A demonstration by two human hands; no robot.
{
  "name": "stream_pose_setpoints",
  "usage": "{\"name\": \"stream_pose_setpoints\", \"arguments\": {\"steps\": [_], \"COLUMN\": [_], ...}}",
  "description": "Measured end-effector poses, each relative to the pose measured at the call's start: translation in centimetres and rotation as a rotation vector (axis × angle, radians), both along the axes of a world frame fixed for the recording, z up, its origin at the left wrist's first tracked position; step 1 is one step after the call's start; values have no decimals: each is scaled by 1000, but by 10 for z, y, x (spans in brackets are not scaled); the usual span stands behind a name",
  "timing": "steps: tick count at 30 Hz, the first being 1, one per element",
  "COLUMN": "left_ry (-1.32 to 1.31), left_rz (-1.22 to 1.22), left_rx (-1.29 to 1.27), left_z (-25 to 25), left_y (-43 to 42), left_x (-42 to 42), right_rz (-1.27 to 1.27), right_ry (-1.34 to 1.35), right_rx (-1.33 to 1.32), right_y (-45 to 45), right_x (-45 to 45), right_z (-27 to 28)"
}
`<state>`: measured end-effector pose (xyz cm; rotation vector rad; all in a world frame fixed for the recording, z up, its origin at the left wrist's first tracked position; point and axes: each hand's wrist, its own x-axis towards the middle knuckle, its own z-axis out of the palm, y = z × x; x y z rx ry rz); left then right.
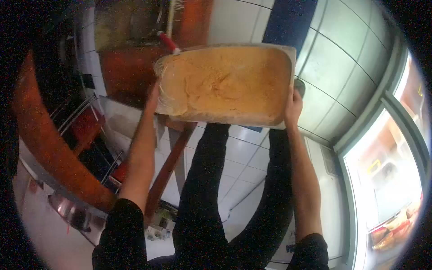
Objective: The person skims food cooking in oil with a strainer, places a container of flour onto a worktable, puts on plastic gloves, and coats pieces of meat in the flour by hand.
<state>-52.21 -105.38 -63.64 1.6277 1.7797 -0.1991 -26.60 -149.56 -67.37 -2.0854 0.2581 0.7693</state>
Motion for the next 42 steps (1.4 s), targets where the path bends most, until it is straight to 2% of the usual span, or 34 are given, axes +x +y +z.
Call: {"name": "stream_pose_setpoints", "arguments": {"steps": [1, 2, 3, 5, 6, 8, 9, 10, 11, 12, 13, 14, 15, 16, 18, 19, 20, 22, 23, 24, 25, 26, 27, 29, 31, 32, 33, 35, 36, 37, 39, 40, 41, 42], "left_ry": [-294, -302, -325, -428, -496, -593, -562, -543, -471, -379, -346, -300, -379, -452, -530, -584, -646, -749, -688, -618, -699, -775, -708, -651, -414, -422, -389, -360, -347, -331, -502, -447, -382, -372], "left_rz": [120, 120, 160, 235, 248, 205, 133, 56, 35, -55, -144, -199, -218, -230, -278, -283, -278, -276, -319, -346, -338, -323, -269, -199, -136, -113, -73, 0, 18, 31, 59, 34, 15, -4], "left_rx": [-485, -494, -446, -392, -393, -415, -435, -453, -345, -296, -321, -469, -446, -430, -397, -369, -335, -286, -223, -164, -129, -84, -32, 42, 126, 130, 104, 73, 115, 142, 39, 89, 140, 290], "left_z": [-4, -37, -56, -85, -91, -73, -38, 5, 41, 129, 209, 267, 313, 357, 445, 478, 509, 566, 595, 626, 651, 676, 686, 696, 694, 697, 699, 684, 663, 639, 625, 611, 597, 585], "left_y": [-6, -18, -34, -80, -102, -139, -150, -170, -198, -210, -217, -214, -218, -223, -216, -208, -200, -182, -163, -147, -131, -115, -98, -54, -8, 13, 33, 87, 115, 139, 176, 198, 217, 234], "left_x": [10, -3, -10, -13, -7, 14, 36, 59, 82, 117, 145, 165, 177, 184, 202, 204, 205, 197, 191, 192, 183, 176, 165, 145, 128, 123, 114, 98, 94, 92, 90, 86, 82, 80], "right_rz": [-35, 30, 60, -54, 301, 196, 136, 168, 391, -109, -77, -2, -187, 15, -70, 152, 160, -213, -198, 170, 532, 476, 427, 133, 647, 668, 604, 672, 801, 827, 892, 930, 607, 455], "right_ry": [-11, 27, -45, -120, -484, -281, -184, -422, -331, -52, -200, -218, -121, -362, -161, -318, -345, -186, -223, -393, -544, -583, -621, -249, -711, -722, -583, -581, -727, -723, -728, -714, -410, -235], "right_rx": [-24, -144, -187, -106, -113, -10, 31, -77, -187, -8, -51, 1, 17, -126, -77, 27, -100, 324, 346, -9, -385, -247, -102, 233, -60, -57, 93, 134, 25, 4, -18, -36, 262, 377], "right_y": [-8, -34, -47, -77, -118, -146, -159, -219, -250, -286, -258, -307, -321, -347, -367, -325, -243, -247, -229, -206, -190, -176, -155, -88, -49, -29, -12, 35, 73, 93, 125, 139, 153, 165], "right_x": [20, 39, 56, 75, 87, 112, 124, 132, 154, 158, 161, 169, 175, 174, 187, 167, 152, 130, 123, 122, 114, 113, 112, 113, 115, 124, 135, 126, 107, 103, 99, 95, 92, 85], "right_z": [9, -2, 6, 22, 19, 90, 129, 116, 154, 185, 273, 297, 343, 378, 459, 529, 622, 638, 661, 690, 710, 705, 692, 708, 700, 674, 640, 651, 683, 683, 660, 646, 629, 623]}}
